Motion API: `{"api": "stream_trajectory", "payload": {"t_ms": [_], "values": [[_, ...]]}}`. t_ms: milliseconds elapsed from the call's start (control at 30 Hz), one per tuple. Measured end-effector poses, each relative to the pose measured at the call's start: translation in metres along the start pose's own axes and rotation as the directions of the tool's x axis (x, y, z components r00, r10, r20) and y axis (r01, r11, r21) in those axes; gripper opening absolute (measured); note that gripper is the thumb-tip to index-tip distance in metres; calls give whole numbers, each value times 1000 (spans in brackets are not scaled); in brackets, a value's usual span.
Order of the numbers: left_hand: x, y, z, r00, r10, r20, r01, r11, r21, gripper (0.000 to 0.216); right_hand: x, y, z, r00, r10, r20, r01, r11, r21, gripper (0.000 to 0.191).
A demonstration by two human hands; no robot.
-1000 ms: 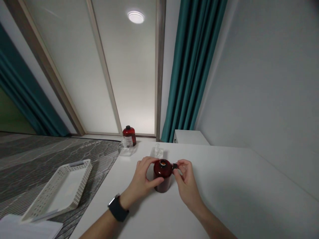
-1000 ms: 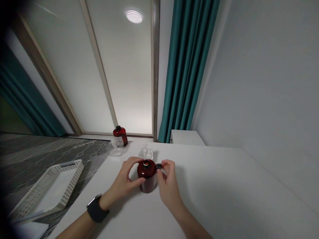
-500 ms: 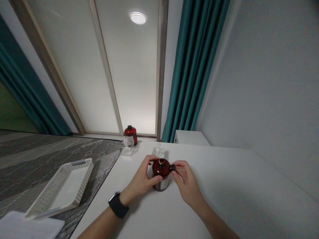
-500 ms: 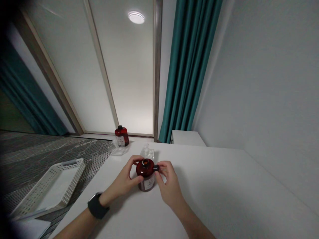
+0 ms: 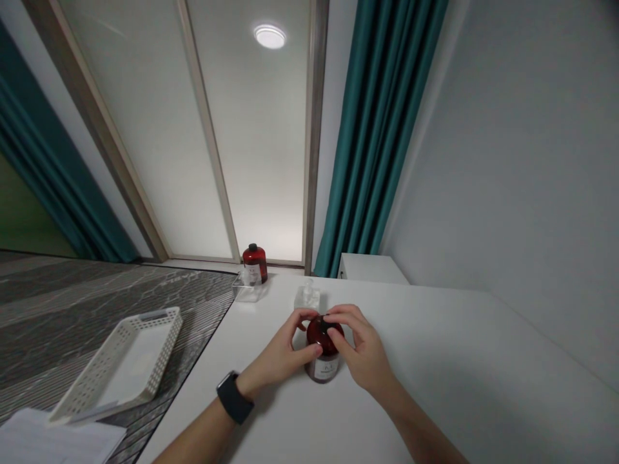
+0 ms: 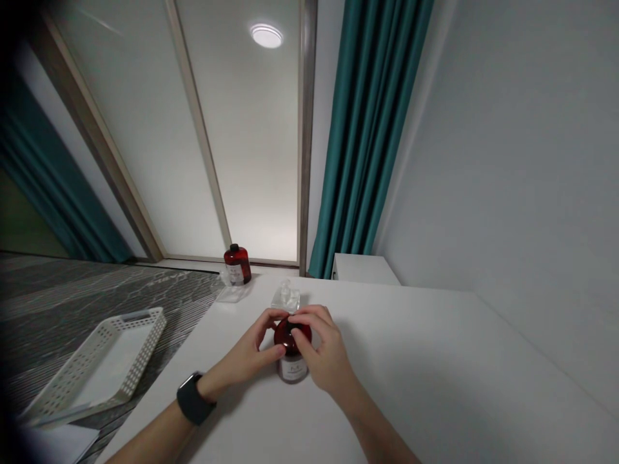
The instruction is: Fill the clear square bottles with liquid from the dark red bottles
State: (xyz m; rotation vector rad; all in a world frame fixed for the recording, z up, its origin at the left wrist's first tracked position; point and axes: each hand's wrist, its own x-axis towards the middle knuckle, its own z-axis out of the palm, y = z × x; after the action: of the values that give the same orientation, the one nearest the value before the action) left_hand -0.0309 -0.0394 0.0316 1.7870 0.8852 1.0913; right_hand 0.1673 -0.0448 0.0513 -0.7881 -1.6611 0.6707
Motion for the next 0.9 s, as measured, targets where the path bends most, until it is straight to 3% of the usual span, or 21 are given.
{"api": "stream_trajectory", "payload": {"t_ms": [167,367,500,633,733,900], "values": [[0,-4,-2,999,24,31,-25,1000,10,49,0,3,0,999,-32,16,32,999,7,22],[0,2,-6,972,236,23,-234,941,245,48,3,6,-5,991,-105,84,109,992,-56,24],[-1,6,-6,957,288,-23,-268,916,297,49,3,4,-3,989,-105,108,112,991,-67,23],[-4,12,-5,944,329,-22,-302,891,340,40,-4,8,3,999,-38,-2,38,998,-50,21],[-4,15,-6,934,357,-2,-328,858,395,39,-9,15,7,994,58,-89,-61,998,-35,29],[-2,13,-5,934,357,9,-329,851,410,49,-12,21,7,992,112,-50,-111,994,22,39]]}}
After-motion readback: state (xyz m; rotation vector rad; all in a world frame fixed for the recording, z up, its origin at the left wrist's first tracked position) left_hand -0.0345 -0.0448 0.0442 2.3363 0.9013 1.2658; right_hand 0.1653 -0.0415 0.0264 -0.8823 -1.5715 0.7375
